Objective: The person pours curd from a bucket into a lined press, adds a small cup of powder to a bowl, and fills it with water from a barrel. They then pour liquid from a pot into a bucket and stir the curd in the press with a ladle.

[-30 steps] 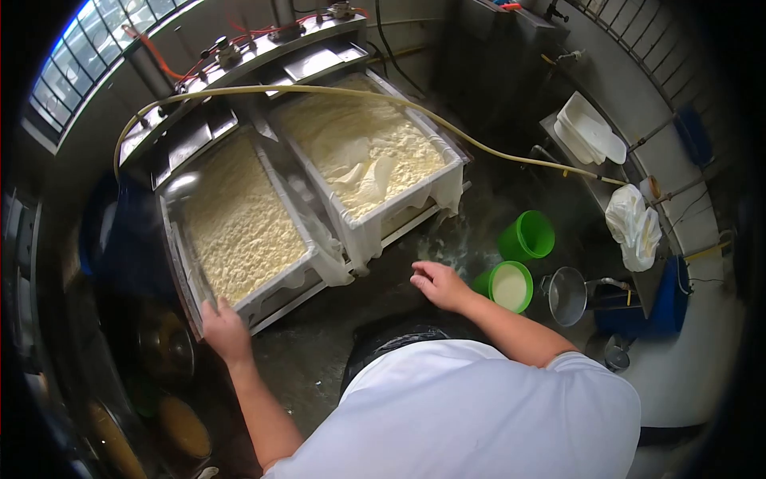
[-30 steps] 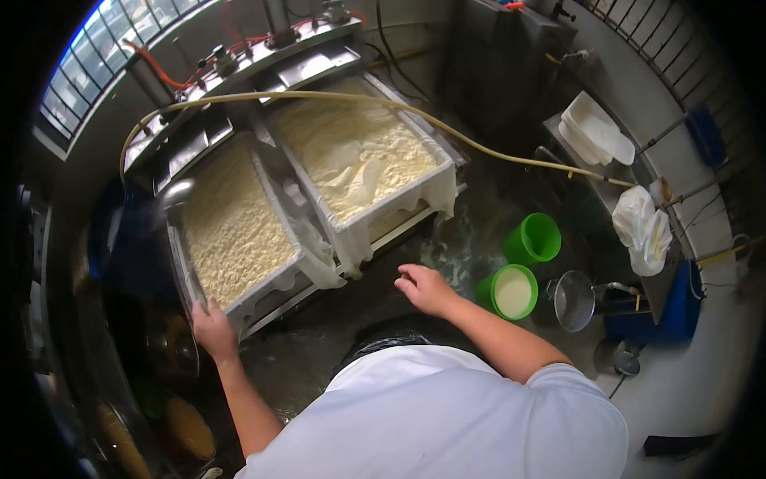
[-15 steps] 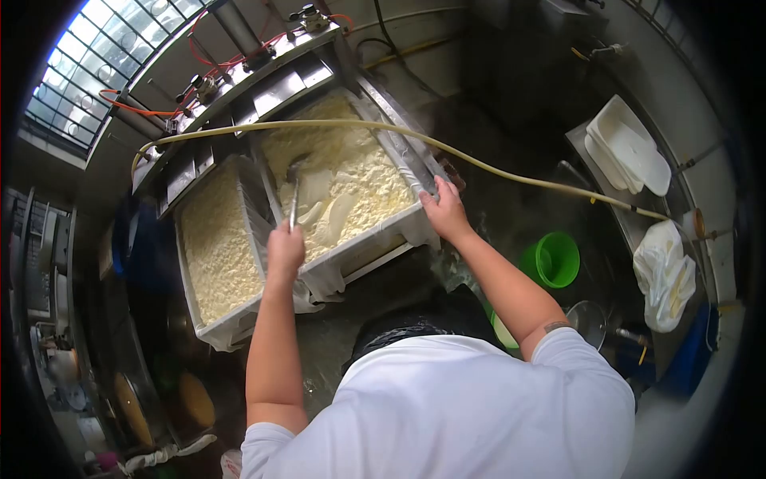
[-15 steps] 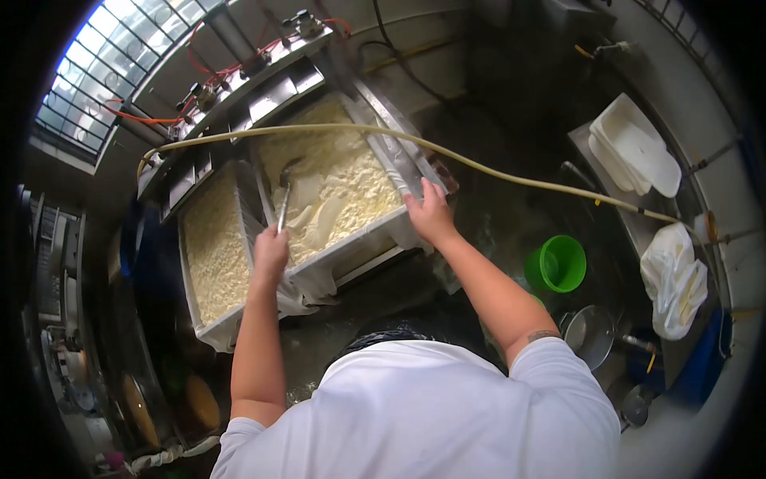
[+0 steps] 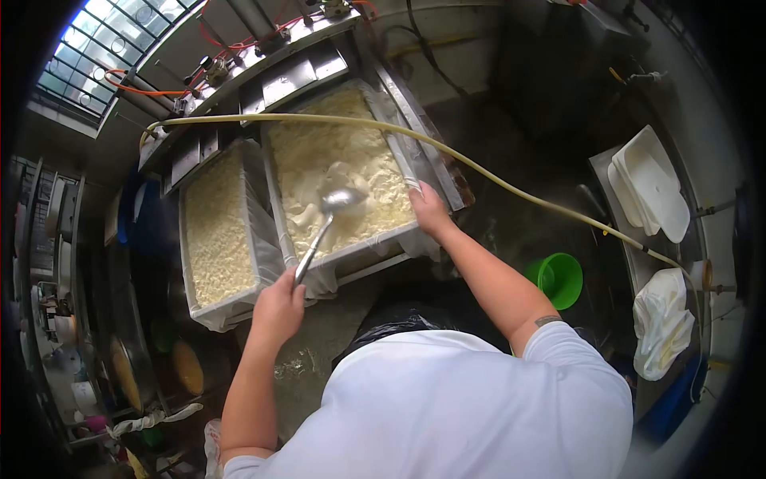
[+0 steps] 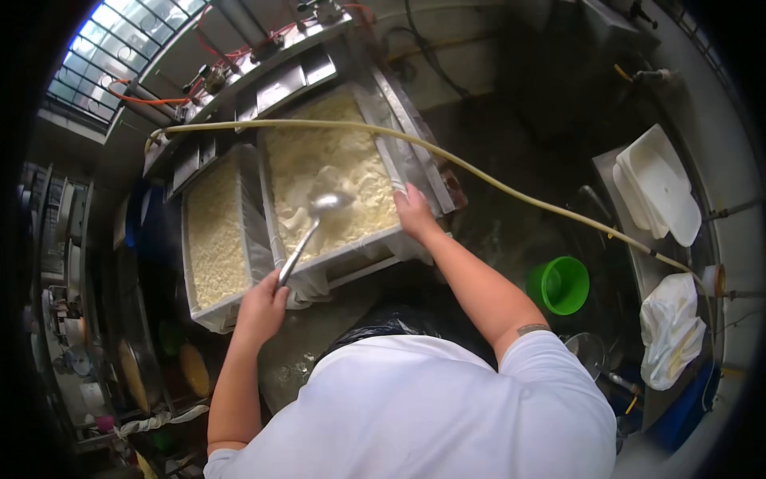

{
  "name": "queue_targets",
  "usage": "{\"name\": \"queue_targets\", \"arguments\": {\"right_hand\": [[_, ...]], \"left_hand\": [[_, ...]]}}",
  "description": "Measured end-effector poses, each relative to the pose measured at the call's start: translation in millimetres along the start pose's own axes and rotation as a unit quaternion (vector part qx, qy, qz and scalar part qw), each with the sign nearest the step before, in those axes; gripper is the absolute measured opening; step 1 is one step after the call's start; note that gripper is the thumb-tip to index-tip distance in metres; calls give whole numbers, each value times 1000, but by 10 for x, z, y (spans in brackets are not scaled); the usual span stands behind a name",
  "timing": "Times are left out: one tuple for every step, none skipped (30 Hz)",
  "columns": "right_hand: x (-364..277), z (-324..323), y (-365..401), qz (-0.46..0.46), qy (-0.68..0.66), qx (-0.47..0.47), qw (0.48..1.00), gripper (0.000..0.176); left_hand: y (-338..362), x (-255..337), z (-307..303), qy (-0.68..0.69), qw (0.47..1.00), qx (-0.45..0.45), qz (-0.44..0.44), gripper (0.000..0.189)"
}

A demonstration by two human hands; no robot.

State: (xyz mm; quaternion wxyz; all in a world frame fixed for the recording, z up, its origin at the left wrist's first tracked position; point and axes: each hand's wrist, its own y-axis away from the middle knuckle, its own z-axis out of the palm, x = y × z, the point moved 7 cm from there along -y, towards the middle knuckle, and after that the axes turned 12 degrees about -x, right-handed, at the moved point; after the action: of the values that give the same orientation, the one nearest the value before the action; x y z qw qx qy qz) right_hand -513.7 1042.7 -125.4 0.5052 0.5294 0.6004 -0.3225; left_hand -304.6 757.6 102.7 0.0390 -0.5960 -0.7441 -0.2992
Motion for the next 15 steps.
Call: {"name": "queue_targets", "arguments": {"right_hand": [[-30,1,18,-6,-16,-21,1000,57],[-83,2,42,-12,-33,-41,999,61],[-29,9,16,-15,-31,-38,999,61],[7,19,-3,-29,-17,-32,999,58],[27,6,-16,-44,-2,-26,999,55],[-73,-42,-40,-49,7,-23,998,55],[-109,-38,5,-44,-2,-37,998,53],[-130,-23,45,-38,-12,-51,998,51],[-87,-2,18,-43,-3,-38,998,48],[-29,-6,1,-45,1,-38,998,48],[-63,-14,22,-45,3,-42,998,48],[-92,-21,40,-45,6,-46,998,47],[-119,-26,48,-43,10,-45,998,47],[-149,-28,63,-43,14,-41,998,47],[-173,-31,76,-42,17,-38,998,46]], "left_hand": [[-57,-31,61,-25,1000,-3,4,40],[-118,-75,120,-51,999,-5,10,39],[-174,-124,117,-45,998,22,34,39],[-265,-190,124,-43,998,24,37,39],[-351,-218,78,-25,997,52,49,39],[-495,-274,8,0,995,82,63,39],[-660,-372,-17,0,994,92,57,39],[-801,-403,-49,3,994,94,58,39],[-934,-436,-109,5,993,108,50,39],[-1064,-473,-169,7,992,122,43,39],[-1168,-489,-231,0,989,138,47,39],[-1264,-523,-273,3,989,137,48,39],[-1345,-558,-345,19,986,160,53,39],[-1427,-595,-414,34,981,181,56,40],[-1529,-629,-465,31,979,191,59,40]]}}
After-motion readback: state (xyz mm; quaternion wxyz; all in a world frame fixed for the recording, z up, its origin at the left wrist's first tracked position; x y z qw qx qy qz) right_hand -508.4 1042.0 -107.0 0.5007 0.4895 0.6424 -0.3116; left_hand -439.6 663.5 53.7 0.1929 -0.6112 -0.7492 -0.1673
